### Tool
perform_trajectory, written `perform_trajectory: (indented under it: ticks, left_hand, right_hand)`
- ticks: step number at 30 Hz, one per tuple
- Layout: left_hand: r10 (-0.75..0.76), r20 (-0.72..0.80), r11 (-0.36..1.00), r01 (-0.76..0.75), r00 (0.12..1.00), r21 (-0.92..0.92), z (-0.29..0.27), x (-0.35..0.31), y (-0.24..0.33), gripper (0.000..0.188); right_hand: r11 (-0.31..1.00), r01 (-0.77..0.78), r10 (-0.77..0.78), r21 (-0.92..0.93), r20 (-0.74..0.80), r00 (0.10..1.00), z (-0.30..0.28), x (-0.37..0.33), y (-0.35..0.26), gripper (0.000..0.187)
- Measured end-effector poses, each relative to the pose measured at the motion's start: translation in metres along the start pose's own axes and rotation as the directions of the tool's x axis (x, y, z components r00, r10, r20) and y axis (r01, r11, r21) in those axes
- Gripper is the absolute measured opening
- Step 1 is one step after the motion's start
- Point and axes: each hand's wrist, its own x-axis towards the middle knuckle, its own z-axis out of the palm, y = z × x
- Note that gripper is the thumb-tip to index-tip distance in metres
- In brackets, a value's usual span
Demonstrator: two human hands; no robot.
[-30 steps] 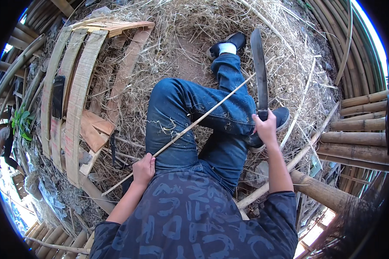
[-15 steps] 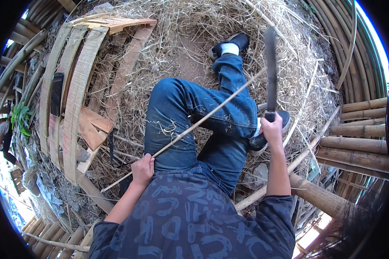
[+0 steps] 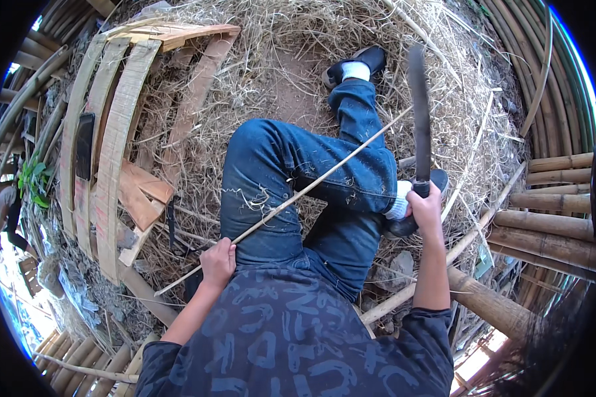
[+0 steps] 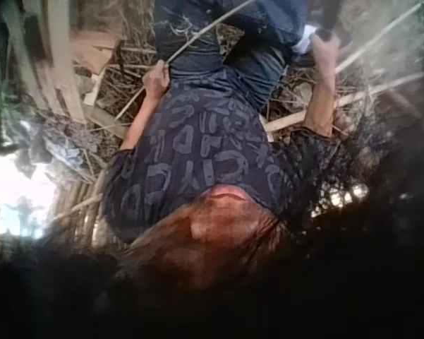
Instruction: The person sits on a straw-covered floor and uses a machete to shave a long strip of bamboo. They hold the bamboo strip with one hand and repeatedly scrape the blade along its length to smooth the surface, handling one strip at a time.
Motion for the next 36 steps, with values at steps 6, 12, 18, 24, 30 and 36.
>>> perform_trajectory:
  ticks: [6,12,18,24,30,36]
  left_hand:
    - [0.006,0.01,1.0,-0.006,1.0,0.013,-0.008,0.003,0.005,0.017]
    - [-0.017,0.024,1.0,0.017,1.0,-0.005,-0.002,0.0,-0.004,0.017]
    - [-0.01,0.044,1.0,0.011,0.999,-0.028,-0.001,0.003,0.001,0.016]
    - [0.005,0.029,0.999,-0.003,1.0,-0.046,0.001,0.001,-0.003,0.016]
    - [0.004,0.003,0.999,-0.004,1.0,-0.039,-0.002,0.001,-0.001,0.015]
    - [-0.003,0.025,0.999,0.004,1.0,-0.043,0.0,0.004,-0.001,0.015]
  right_hand:
    - [0.997,-0.06,0.064,-0.05,0.081,0.995,-0.006,-0.009,0.002,0.017]
    - [0.993,-0.054,0.061,-0.105,0.072,0.996,0.016,-0.028,-0.02,0.026]
    - [0.992,-0.02,0.025,-0.123,0.039,0.999,0.021,-0.038,-0.012,0.026]
    - [0.991,-0.045,0.052,0.122,-0.055,0.997,0.012,-0.026,-0.001,0.022]
    - [0.994,-0.098,0.104,-0.049,0.136,0.985,0.01,-0.034,-0.01,0.033]
    - [0.994,-0.073,0.078,-0.076,0.065,0.995,0.031,-0.049,0.019,0.024]
